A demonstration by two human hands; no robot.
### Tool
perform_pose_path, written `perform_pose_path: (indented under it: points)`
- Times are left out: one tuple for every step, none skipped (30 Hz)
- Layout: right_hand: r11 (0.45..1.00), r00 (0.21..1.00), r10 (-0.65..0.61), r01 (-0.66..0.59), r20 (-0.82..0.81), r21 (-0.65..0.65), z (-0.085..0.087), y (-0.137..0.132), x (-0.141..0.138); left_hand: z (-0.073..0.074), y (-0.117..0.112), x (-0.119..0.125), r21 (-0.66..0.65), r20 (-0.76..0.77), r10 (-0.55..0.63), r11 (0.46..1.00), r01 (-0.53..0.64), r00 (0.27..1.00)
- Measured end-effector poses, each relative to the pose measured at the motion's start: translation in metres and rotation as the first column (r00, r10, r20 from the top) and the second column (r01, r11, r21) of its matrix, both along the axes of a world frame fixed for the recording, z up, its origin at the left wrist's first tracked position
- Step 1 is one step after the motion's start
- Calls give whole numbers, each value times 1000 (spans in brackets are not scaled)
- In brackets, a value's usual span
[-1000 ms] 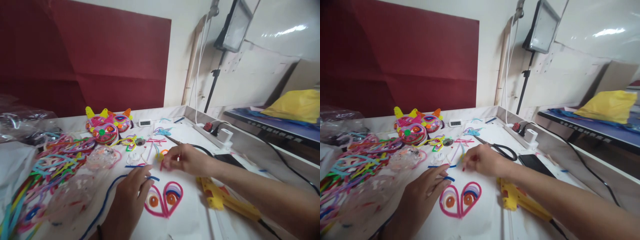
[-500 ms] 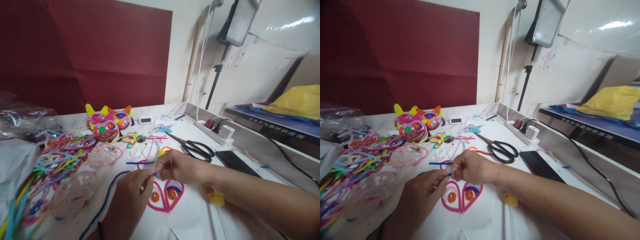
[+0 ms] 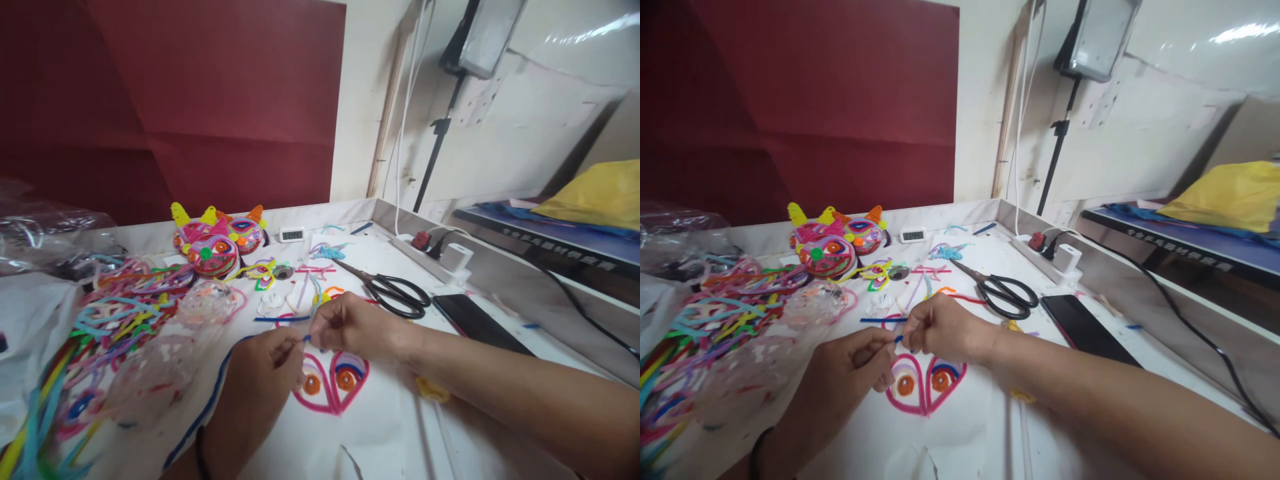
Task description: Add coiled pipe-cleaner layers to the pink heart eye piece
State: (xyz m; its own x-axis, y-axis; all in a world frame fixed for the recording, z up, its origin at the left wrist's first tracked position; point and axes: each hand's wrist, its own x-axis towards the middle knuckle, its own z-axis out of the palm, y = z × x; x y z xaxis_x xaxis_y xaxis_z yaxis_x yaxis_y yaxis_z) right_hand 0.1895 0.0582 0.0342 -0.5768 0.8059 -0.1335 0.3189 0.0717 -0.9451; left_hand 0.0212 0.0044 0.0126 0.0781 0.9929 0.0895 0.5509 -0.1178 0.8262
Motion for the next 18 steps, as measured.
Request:
perform_pose_path:
  points:
    - [1000, 1000, -2, 2, -2, -8, -1, 0, 0, 0, 0, 0, 6, -9, 4, 1000, -4, 1000]
    - [1000, 1000, -5, 4, -5, -16, -1, -1, 0, 0, 0, 1, 18, -27, 8, 1000, -8, 1000]
    - [1000, 1000, -6, 6, -7, -21, -1, -2, 0, -1, 0, 1, 33, -41, 18, 999, -16, 999]
    - [1000, 1000, -9, 9, -9, -23, -1, -3, 0, -2, 0, 2, 46, -45, 27, 999, -25, 999]
    - [1000, 1000, -11, 11, -10, -22, -1, -3, 0, -2, 0, 2, 49, -41, 34, 998, -32, 999]
    - [1000, 1000, -12, 12, -8, -20, -1, -3, 0, -3, 0, 2, 39, -27, 38, 999, -37, 999]
    - [1000, 1000, -10, 10, -4, -16, -1, -3, 0, -3, 0, 2, 12, -1, 39, 999, -39, 999]
    - [1000, 1000, -7, 7, 3, -11, -2, -2, 1, -3, 0, 2, -27, 35, 33, 999, -32, 999]
    - [1000, 1000, -3, 3, 11, -6, -2, -1, 1, -3, 0, 1, -75, 74, 20, 997, -15, 997]
    - [1000, 1000, 3, -3, 19, 1, -4, 0, 3, -3, 1, 0, -120, 102, 0, 993, 12, 995]
    - [1000, 1000, 10, -10, 30, 11, -5, 1, 4, -2, 2, -1, -152, 111, -20, 988, 37, 994]
    - [1000, 999, 16, -18, 43, 25, -7, 3, 6, -1, 3, -2, -166, 101, -41, 984, 57, 994]
    - [999, 998, 22, -25, 59, 42, -9, 4, 7, 0, 4, -4, -156, 62, -56, 986, 65, 997]
    - [998, 997, 26, -31, 76, 64, -12, 5, 8, 1, 6, -5, -134, 11, -60, 989, 61, 998]
    - [995, 995, 30, -39, 96, 89, -14, 6, 9, 3, 7, -7, -104, -30, -58, 993, 55, 998]
    - [992, 992, 37, -51, 117, 117, -16, 6, 10, 4, 9, -8, -76, -51, -52, 996, 48, 997]
    - [987, 989, 48, -68, 137, 144, -17, 6, 10, 5, 10, -10, -60, -66, -48, 997, 44, 997]
    - [982, 985, 63, -89, 158, 166, -18, 6, 10, 5, 12, -12, -53, -77, -51, 997, 47, 996]
